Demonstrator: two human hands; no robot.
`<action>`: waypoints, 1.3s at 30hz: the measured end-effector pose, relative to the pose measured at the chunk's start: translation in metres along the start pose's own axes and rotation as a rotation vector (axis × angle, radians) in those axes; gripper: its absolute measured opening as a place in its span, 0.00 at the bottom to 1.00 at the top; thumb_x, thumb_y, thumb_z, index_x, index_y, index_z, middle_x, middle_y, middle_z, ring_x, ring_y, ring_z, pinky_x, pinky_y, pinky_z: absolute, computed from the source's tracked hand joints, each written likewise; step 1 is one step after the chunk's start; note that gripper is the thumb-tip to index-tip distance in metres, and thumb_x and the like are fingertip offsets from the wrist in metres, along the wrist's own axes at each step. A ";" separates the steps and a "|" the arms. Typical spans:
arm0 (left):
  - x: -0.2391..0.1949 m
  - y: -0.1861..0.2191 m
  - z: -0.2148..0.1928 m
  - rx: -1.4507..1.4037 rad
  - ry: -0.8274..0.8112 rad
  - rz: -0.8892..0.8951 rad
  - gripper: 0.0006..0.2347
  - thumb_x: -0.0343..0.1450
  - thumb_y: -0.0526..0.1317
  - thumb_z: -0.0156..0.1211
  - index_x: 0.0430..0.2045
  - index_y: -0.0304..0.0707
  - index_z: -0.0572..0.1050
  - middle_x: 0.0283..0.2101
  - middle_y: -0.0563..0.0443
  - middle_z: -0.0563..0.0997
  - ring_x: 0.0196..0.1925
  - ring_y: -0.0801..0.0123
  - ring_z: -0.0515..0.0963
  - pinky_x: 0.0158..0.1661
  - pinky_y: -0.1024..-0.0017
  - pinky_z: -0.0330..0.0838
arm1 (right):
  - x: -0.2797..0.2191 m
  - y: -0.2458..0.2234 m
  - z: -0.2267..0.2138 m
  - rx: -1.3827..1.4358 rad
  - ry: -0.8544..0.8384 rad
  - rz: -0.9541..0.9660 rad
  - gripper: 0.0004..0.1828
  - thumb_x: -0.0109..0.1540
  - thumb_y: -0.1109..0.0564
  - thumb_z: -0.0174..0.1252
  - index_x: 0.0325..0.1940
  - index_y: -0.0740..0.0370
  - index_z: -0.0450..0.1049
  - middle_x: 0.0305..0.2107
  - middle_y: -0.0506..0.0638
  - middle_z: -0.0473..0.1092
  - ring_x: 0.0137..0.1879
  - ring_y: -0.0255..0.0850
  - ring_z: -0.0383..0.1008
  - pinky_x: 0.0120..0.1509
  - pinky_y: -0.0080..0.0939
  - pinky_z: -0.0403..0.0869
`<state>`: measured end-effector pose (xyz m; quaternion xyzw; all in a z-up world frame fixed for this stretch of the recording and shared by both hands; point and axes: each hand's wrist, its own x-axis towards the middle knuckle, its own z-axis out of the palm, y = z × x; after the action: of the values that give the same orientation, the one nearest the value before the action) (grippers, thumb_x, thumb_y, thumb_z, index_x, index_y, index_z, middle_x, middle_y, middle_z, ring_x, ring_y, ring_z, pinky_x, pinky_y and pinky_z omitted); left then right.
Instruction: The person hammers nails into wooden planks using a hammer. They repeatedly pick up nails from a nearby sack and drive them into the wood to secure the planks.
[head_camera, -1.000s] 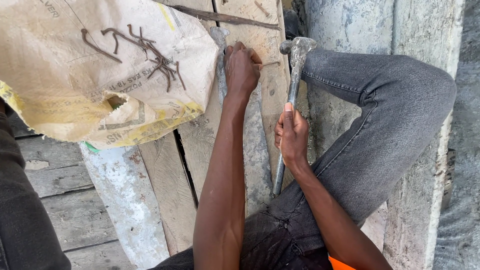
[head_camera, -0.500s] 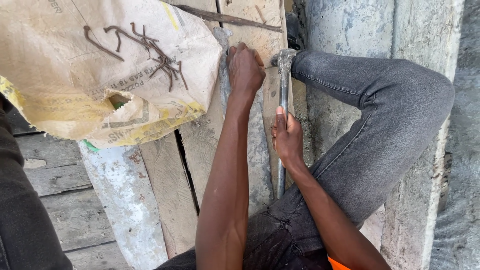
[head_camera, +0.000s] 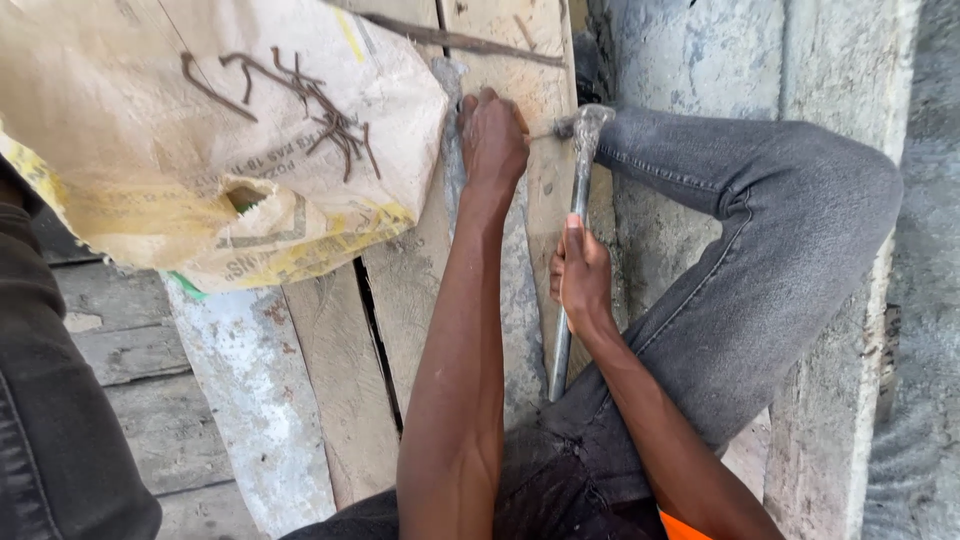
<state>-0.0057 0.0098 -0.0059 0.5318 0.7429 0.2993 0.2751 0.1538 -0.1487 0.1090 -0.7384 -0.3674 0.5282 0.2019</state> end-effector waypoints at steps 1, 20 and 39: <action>0.004 -0.007 0.009 -0.028 0.003 -0.012 0.07 0.63 0.29 0.84 0.24 0.43 0.89 0.44 0.44 0.83 0.58 0.43 0.79 0.63 0.46 0.75 | -0.004 -0.001 0.000 0.105 0.018 -0.088 0.26 0.84 0.33 0.44 0.43 0.52 0.66 0.23 0.40 0.60 0.19 0.28 0.54 0.21 0.35 0.58; 0.008 -0.029 -0.032 -0.411 -0.105 -0.052 0.12 0.81 0.50 0.71 0.42 0.43 0.91 0.38 0.46 0.85 0.41 0.59 0.88 0.47 0.55 0.83 | -0.005 -0.001 -0.017 0.268 0.050 -0.392 0.31 0.88 0.41 0.44 0.32 0.54 0.65 0.14 0.46 0.58 0.12 0.31 0.59 0.15 0.32 0.60; 0.004 -0.021 -0.006 -0.337 0.065 -0.008 0.12 0.82 0.46 0.68 0.36 0.36 0.88 0.37 0.39 0.81 0.43 0.40 0.88 0.48 0.48 0.82 | -0.016 0.004 -0.003 0.274 -0.080 -0.103 0.31 0.86 0.33 0.45 0.37 0.52 0.65 0.17 0.39 0.52 0.14 0.27 0.50 0.15 0.33 0.54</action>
<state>-0.0243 0.0072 -0.0182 0.4652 0.6929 0.4353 0.3375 0.1548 -0.1627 0.1171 -0.6627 -0.3370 0.5912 0.3126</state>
